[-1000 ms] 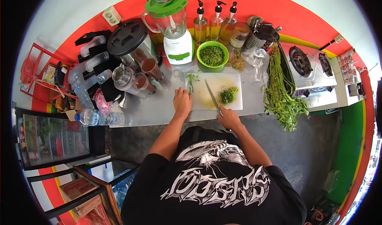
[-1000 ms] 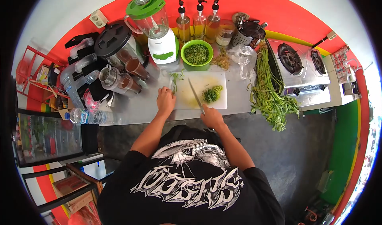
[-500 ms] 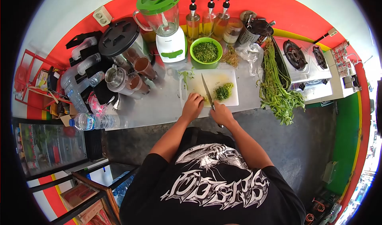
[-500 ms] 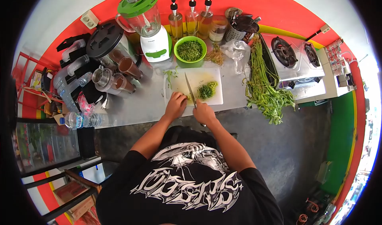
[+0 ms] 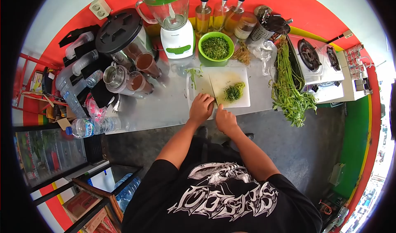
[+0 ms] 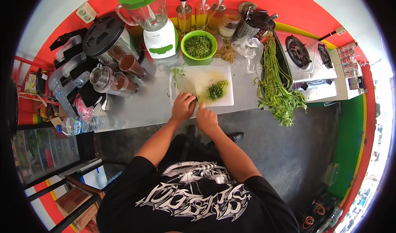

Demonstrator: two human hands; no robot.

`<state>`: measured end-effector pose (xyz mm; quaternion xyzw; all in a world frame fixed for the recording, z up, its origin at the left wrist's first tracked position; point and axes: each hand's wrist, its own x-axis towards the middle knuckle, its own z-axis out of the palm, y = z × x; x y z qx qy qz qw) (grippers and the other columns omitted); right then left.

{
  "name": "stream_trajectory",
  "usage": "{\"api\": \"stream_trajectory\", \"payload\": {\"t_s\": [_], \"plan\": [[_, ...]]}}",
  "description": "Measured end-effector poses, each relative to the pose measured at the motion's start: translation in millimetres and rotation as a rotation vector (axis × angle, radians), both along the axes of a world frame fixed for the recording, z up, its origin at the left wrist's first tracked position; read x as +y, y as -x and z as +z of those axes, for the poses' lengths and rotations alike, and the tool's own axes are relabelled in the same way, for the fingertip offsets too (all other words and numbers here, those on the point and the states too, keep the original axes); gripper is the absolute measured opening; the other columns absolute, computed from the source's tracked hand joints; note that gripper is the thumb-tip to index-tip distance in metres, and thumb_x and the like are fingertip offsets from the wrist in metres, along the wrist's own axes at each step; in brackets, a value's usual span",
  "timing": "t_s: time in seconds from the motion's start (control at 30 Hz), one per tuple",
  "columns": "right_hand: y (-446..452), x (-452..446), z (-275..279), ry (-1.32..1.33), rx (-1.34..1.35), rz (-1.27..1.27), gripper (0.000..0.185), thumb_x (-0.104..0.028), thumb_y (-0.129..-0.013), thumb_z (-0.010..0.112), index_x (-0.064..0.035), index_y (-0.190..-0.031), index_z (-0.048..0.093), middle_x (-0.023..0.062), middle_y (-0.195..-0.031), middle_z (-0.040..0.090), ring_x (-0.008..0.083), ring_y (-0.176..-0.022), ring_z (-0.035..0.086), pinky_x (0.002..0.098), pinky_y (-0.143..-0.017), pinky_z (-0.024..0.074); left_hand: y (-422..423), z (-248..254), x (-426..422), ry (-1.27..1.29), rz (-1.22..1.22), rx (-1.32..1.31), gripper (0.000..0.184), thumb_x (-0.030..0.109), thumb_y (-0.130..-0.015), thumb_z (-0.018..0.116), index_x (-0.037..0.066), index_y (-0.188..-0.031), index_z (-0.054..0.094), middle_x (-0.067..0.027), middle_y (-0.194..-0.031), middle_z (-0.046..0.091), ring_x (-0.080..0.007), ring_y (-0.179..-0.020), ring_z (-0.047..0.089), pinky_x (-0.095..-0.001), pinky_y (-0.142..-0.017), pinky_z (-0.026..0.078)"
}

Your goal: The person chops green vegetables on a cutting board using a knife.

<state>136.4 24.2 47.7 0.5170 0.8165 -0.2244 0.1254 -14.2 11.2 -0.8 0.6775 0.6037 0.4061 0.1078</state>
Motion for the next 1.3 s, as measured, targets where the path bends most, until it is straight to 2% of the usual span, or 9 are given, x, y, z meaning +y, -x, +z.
{"api": "stream_trajectory", "payload": {"t_s": [0.1,0.3,0.47,0.6,0.8,0.9,0.97,1.07,1.3], "plan": [[-3.1,-1.1,7.5,0.030,-0.022,0.018,0.039,-0.009,-0.090,0.056,0.0080,-0.122,0.043,0.0276,-0.092,0.071,0.0451,-0.086,0.072,0.0502,-0.075,0.0595,0.4,-4.5,1.6,-0.026,-0.003,0.033,0.012,0.004,-0.083,0.066,0.005,-0.094,0.067,-0.0074,-0.092,0.062,-0.0307,-0.090,0.058,-0.0426,-0.080,0.049],[0.6,2.8,-7.4,-0.007,0.017,-0.017,0.030,-0.011,-0.091,0.054,0.0056,-0.114,0.045,0.0319,-0.094,0.070,0.0472,-0.089,0.072,0.0528,-0.079,0.0581,-1.0,1.8,1.0,-0.023,-0.002,-0.003,0.011,0.004,-0.083,0.066,0.004,-0.094,0.066,-0.0082,-0.092,0.061,-0.0311,-0.091,0.057,-0.0427,-0.081,0.049],[-4.8,8.4,1.7,0.087,-0.014,0.047,0.027,-0.012,-0.091,0.054,0.0044,-0.110,0.045,0.0299,-0.094,0.070,0.0466,-0.089,0.071,0.0527,-0.078,0.0580,-1.1,5.4,0.3,0.026,0.035,-0.032,0.011,0.005,-0.083,0.067,0.003,-0.094,0.065,-0.0104,-0.093,0.059,-0.0323,-0.093,0.056,-0.0428,-0.083,0.049],[2.4,11.8,-10.4,0.029,-0.028,-0.002,0.032,-0.014,-0.091,0.059,0.0061,-0.113,0.047,0.0275,-0.098,0.072,0.0441,-0.092,0.073,0.0492,-0.080,0.0598,-1.1,-2.4,0.1,0.001,0.024,-0.045,0.012,0.005,-0.081,0.068,0.004,-0.093,0.065,-0.0104,-0.092,0.058,-0.0324,-0.093,0.056,-0.0425,-0.084,0.049],[2.8,3.0,6.1,0.048,-0.068,0.045,0.031,-0.010,-0.089,0.062,0.0052,-0.112,0.047,0.0260,-0.098,0.072,0.0418,-0.094,0.073,0.0484,-0.079,0.0601,-0.2,-7.5,-1.3,-0.067,0.005,-0.039,0.014,0.004,-0.079,0.069,0.002,-0.092,0.066,-0.0116,-0.092,0.061,-0.0346,-0.092,0.056,-0.0432,-0.081,0.049],[6.5,0.5,-2.9,0.037,-0.025,-0.002,0.029,-0.007,-0.088,0.060,0.0059,-0.109,0.045,0.0291,-0.094,0.071,0.0457,-0.091,0.072,0.0501,-0.079,0.0589,-0.9,-14.5,-1.4,-0.048,0.032,-0.104,0.013,0.003,-0.078,0.068,0.002,-0.091,0.065,-0.0115,-0.091,0.061,-0.0348,-0.091,0.057,-0.0436,-0.080,0.049],[8.6,7.7,-0.1,-0.010,-0.038,0.049,0.032,-0.011,-0.089,0.062,0.0049,-0.113,0.047,0.0251,-0.098,0.072,0.0402,-0.094,0.073,0.0456,-0.078,0.0608,0.8,-12.5,-0.8,-0.012,0.022,-0.066,0.013,0.006,-0.078,0.067,0.005,-0.091,0.066,-0.0091,-0.092,0.060,-0.0319,-0.093,0.057,-0.0420,-0.084,0.049],[3.0,4.1,10.5,0.017,-0.012,0.060,0.031,-0.009,-0.088,0.060,0.0055,-0.111,0.045,0.0278,-0.093,0.071,0.0442,-0.091,0.072,0.0493,-0.079,0.0593,1.4,-5.1,-0.1,-0.010,0.050,0.008,0.012,0.007,-0.078,0.067,0.005,-0.091,0.066,-0.0084,-0.092,0.060,-0.0312,-0.094,0.056,-0.0424,-0.084,0.048],[11.2,5.5,-1.0,0.020,0.019,-0.015,0.029,-0.009,-0.088,0.060,0.0058,-0.110,0.046,0.0276,-0.092,0.071,0.0434,-0.090,0.073,0.0497,-0.079,0.0594,-0.1,-0.7,-0.3,0.002,0.062,-0.011,0.014,0.006,-0.078,0.069,0.005,-0.090,0.064,-0.0089,-0.093,0.059,-0.0327,-0.094,0.055,-0.0434,-0.083,0.047]]}}
